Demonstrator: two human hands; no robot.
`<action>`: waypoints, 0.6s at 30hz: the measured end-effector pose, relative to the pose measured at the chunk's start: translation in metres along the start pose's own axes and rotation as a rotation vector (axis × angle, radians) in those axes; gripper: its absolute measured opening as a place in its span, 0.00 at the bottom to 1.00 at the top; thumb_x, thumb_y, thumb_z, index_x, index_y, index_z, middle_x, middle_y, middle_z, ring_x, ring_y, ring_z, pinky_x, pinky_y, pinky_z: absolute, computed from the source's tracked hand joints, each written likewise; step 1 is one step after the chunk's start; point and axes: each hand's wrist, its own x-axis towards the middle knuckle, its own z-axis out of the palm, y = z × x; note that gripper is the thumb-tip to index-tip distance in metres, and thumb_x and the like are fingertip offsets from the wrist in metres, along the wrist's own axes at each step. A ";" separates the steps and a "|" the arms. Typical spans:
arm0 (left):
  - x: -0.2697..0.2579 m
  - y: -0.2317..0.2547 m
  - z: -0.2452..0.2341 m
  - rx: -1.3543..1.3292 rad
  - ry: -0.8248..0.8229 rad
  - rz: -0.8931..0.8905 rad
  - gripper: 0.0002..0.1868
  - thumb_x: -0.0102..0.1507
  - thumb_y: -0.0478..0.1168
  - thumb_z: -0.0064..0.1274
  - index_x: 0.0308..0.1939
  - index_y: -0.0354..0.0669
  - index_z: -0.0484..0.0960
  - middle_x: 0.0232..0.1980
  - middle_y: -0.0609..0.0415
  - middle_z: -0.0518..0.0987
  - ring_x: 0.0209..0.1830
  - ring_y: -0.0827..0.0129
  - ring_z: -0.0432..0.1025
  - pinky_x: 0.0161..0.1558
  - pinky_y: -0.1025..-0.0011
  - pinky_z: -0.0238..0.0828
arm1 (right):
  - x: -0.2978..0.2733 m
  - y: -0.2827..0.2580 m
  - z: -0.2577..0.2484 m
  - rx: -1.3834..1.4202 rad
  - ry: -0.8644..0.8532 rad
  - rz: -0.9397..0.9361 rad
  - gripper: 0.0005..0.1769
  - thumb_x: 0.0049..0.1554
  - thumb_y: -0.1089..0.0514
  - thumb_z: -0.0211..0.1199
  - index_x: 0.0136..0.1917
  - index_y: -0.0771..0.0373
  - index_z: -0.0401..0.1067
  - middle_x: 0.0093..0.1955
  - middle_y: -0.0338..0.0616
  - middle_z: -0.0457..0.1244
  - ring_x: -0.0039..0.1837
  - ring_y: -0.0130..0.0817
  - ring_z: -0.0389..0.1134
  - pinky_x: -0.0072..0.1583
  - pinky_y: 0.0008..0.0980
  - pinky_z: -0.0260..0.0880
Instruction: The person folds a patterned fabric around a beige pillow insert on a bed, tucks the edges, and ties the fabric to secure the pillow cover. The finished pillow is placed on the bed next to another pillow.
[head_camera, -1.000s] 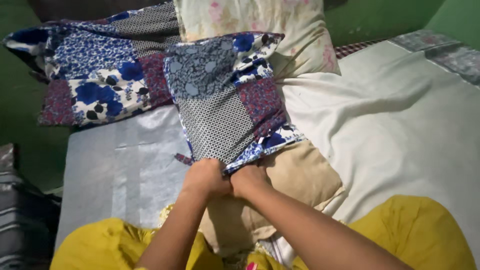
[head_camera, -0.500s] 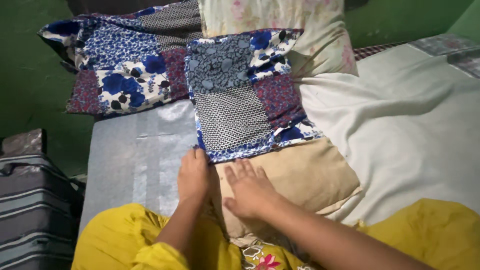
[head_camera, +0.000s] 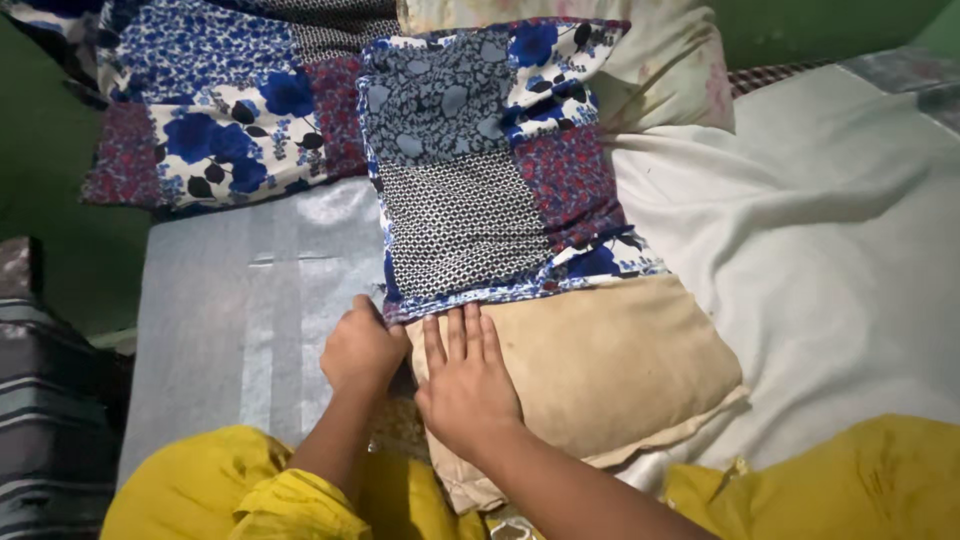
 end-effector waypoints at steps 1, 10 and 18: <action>0.002 0.002 0.001 -0.081 -0.020 -0.112 0.20 0.59 0.54 0.55 0.48 0.47 0.80 0.49 0.44 0.83 0.51 0.45 0.78 0.51 0.50 0.75 | 0.003 0.000 0.003 0.002 0.024 -0.011 0.47 0.59 0.41 0.48 0.81 0.68 0.39 0.83 0.69 0.36 0.83 0.64 0.32 0.76 0.57 0.27; 0.036 0.020 -0.007 -0.053 0.021 0.073 0.18 0.63 0.52 0.52 0.51 0.48 0.78 0.49 0.44 0.83 0.50 0.44 0.78 0.50 0.48 0.74 | 0.088 0.013 0.013 0.116 0.149 0.026 0.37 0.59 0.47 0.49 0.76 0.68 0.54 0.77 0.65 0.49 0.80 0.60 0.44 0.78 0.55 0.30; 0.063 0.024 -0.015 -0.078 -0.046 0.078 0.19 0.59 0.50 0.57 0.52 0.52 0.77 0.50 0.45 0.81 0.53 0.45 0.76 0.50 0.49 0.73 | 0.122 0.010 0.010 0.223 0.343 0.038 0.27 0.62 0.49 0.48 0.66 0.70 0.66 0.70 0.66 0.58 0.76 0.60 0.51 0.78 0.57 0.35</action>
